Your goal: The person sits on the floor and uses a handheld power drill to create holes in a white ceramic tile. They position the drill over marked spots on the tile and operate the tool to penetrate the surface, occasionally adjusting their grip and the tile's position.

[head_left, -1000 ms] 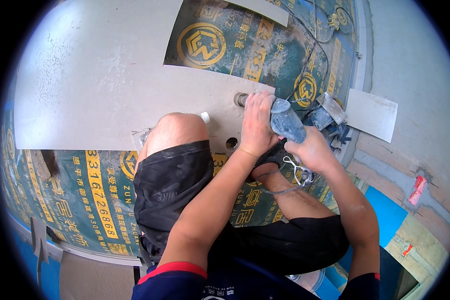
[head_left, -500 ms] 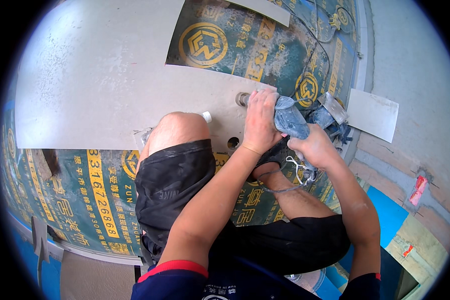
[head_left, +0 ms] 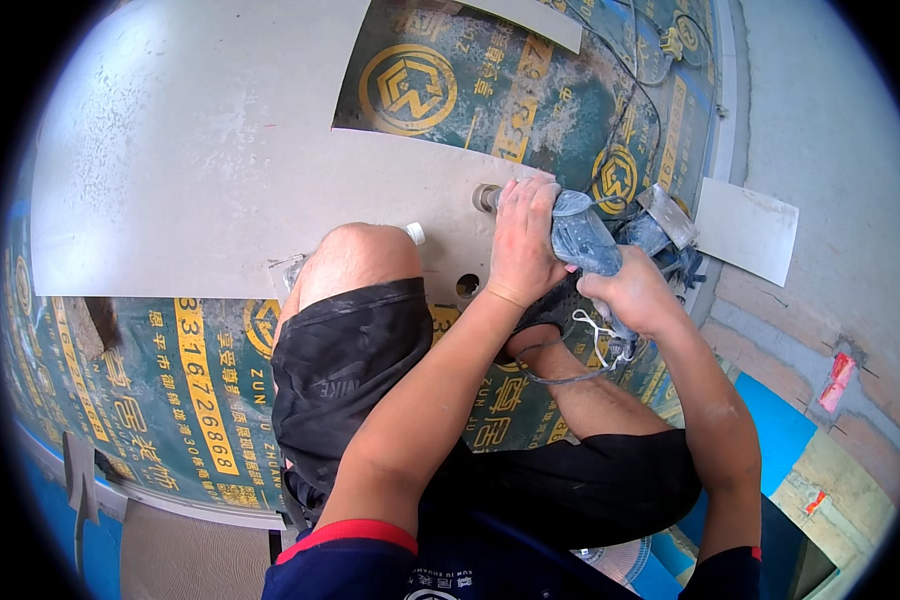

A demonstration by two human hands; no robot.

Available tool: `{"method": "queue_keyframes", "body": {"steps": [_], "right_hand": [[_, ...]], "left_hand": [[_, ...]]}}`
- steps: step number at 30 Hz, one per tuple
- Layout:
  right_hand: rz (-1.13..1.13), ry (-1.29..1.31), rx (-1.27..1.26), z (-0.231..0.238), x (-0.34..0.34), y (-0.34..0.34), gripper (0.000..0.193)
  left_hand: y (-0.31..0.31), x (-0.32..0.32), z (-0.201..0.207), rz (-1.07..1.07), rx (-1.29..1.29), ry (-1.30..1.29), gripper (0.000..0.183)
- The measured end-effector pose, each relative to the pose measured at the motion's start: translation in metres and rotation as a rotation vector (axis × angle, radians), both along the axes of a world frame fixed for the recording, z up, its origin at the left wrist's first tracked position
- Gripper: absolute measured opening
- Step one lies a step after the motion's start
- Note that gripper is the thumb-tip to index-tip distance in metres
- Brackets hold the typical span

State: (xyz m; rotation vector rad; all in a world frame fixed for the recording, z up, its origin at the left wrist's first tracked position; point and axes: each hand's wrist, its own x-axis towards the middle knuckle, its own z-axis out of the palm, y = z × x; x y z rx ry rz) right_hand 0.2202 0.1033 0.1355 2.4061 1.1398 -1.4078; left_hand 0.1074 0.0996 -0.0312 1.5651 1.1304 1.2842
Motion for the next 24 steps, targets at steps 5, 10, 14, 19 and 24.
{"method": "queue_keyframes", "body": {"steps": [5,10,14,19,24], "right_hand": [[0.003,-0.004,0.008,0.0011,-0.0011,0.0014,0.032],[-0.004,0.002,0.002,0.0023,-0.0024,0.0026,0.028],[-0.001,0.001,-0.008,0.0037,-0.0017,0.0031,0.030],[-0.020,0.015,-0.019,0.0034,-0.0021,0.0039,0.033],[-0.030,0.021,-0.012,0.0021,-0.0003,0.0027,0.031]], "left_hand": [[0.0014,-0.0001,0.0009,0.014,0.008,0.002,0.104],[0.0017,0.0001,0.0012,0.018,0.007,0.002,0.105],[0.0021,-0.0002,0.0022,0.009,0.008,-0.002,0.104],[0.0022,0.0002,0.0003,0.010,0.009,0.002,0.102],[0.0022,0.0016,-0.0002,0.013,0.010,0.003,0.101]]}}
